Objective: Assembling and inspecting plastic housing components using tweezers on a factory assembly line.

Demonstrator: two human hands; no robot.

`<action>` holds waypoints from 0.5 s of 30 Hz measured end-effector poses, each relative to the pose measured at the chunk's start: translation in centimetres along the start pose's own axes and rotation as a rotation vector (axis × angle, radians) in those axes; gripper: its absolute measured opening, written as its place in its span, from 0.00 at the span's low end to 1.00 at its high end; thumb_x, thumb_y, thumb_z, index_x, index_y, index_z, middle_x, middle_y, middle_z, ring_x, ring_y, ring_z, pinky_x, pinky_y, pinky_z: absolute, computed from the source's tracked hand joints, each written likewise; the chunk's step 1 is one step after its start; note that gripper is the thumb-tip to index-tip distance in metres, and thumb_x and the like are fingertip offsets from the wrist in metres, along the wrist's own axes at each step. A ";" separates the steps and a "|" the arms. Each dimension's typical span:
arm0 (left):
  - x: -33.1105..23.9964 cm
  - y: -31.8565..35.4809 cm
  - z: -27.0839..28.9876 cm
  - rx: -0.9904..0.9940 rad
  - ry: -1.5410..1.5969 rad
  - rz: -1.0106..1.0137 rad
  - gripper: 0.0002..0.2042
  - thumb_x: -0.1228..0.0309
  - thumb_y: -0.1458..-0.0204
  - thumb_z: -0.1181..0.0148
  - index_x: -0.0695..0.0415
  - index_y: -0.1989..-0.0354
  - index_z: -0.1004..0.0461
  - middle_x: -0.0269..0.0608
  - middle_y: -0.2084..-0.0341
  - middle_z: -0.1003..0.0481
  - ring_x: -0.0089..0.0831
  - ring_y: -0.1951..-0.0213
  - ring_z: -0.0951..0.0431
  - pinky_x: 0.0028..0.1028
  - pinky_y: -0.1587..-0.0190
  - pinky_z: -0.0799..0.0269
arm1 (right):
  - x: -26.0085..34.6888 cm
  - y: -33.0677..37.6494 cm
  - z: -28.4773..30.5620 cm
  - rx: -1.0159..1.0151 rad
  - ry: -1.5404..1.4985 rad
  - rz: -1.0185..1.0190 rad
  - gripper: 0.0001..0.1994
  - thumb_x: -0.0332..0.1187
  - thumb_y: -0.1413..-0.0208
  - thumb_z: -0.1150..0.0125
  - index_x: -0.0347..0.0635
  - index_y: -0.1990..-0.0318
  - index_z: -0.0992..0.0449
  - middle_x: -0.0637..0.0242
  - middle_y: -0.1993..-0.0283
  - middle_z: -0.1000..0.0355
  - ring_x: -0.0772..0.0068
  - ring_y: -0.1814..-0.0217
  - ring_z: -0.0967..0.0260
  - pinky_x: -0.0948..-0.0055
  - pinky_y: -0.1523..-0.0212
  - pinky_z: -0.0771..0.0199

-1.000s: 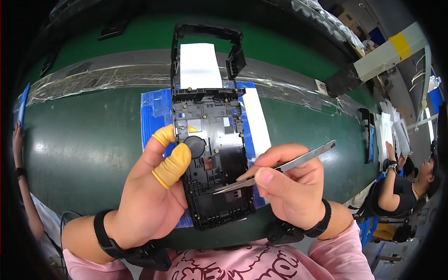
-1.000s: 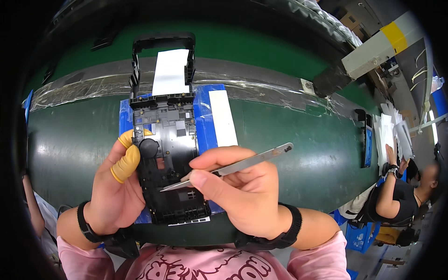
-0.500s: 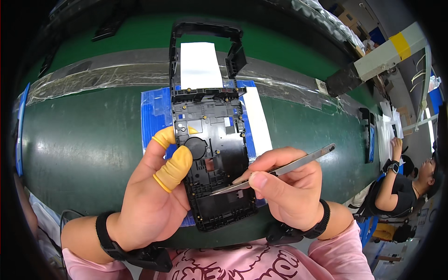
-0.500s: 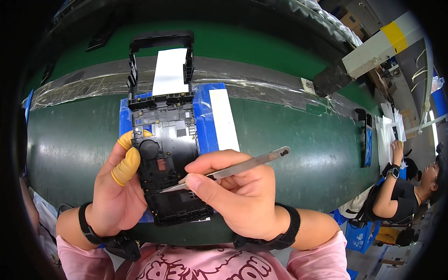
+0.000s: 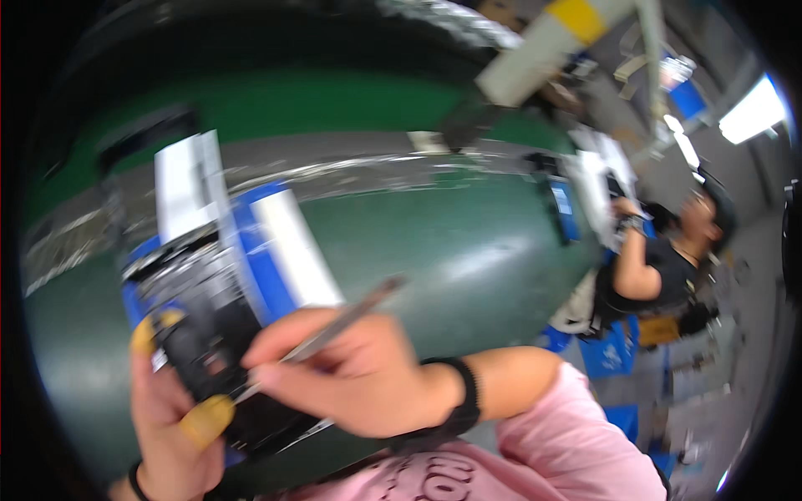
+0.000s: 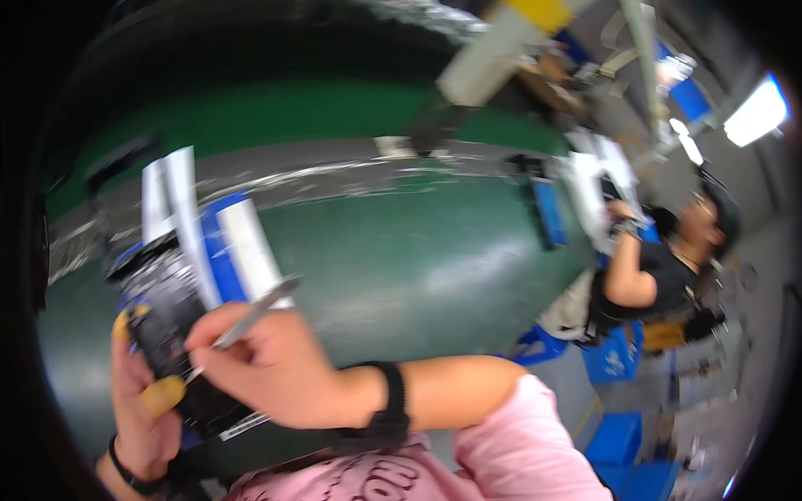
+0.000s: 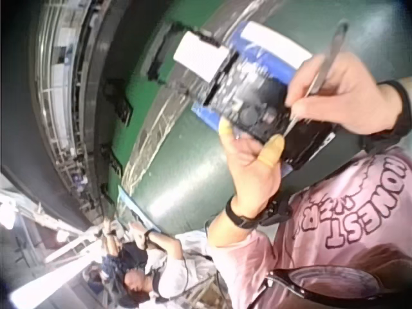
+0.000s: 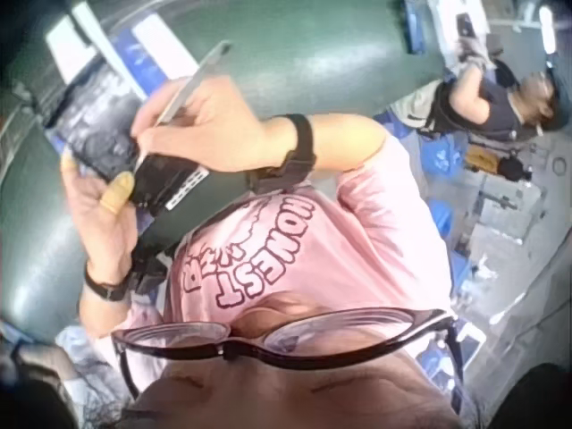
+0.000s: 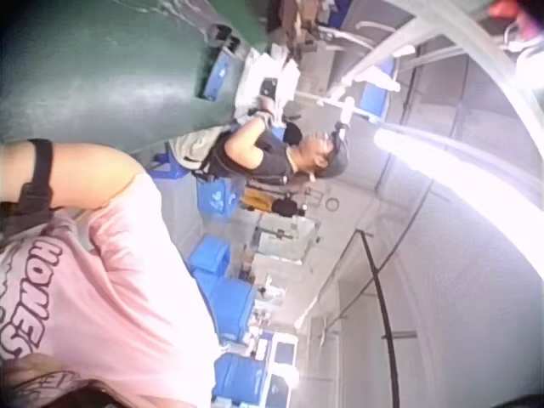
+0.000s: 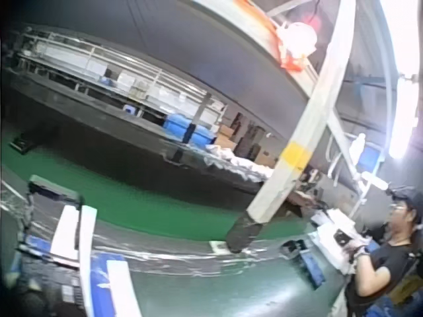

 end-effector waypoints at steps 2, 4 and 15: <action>-0.8 1.3 1.1 -0.085 -0.121 0.016 0.36 0.77 0.65 0.44 0.59 0.44 0.55 0.45 0.55 0.37 0.33 0.54 0.34 0.28 0.51 0.39 | 0.1 0.2 -1.3 0.068 -0.138 -0.060 0.05 0.23 0.53 0.46 0.35 0.66 0.30 0.71 0.70 0.33 0.88 0.72 0.38 0.88 0.76 0.39; -2.1 0.9 1.3 0.005 -0.083 -0.007 0.29 0.86 0.60 0.48 0.63 0.47 0.48 0.47 0.53 0.39 0.35 0.53 0.37 0.29 0.49 0.43 | -0.4 -0.1 -1.2 0.024 -0.424 -0.021 0.08 0.23 0.52 0.47 0.35 0.63 0.32 0.71 0.70 0.34 0.88 0.72 0.39 0.88 0.75 0.40; -4.0 -1.7 6.8 -0.197 0.137 -0.056 0.18 0.75 0.55 0.56 0.63 0.53 0.40 0.45 0.61 0.32 0.34 0.59 0.30 0.31 0.55 0.33 | -2.2 -0.7 2.3 -0.157 -0.188 -0.107 0.05 0.26 0.53 0.45 0.37 0.67 0.30 0.68 0.75 0.30 0.86 0.79 0.38 0.88 0.80 0.40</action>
Point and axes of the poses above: each hand's wrist, its own y-axis away from the middle knuckle, its own z-axis out of the back of the hand, x = y × z, the point moved 9 cm from there along -y, towards the middle knuckle
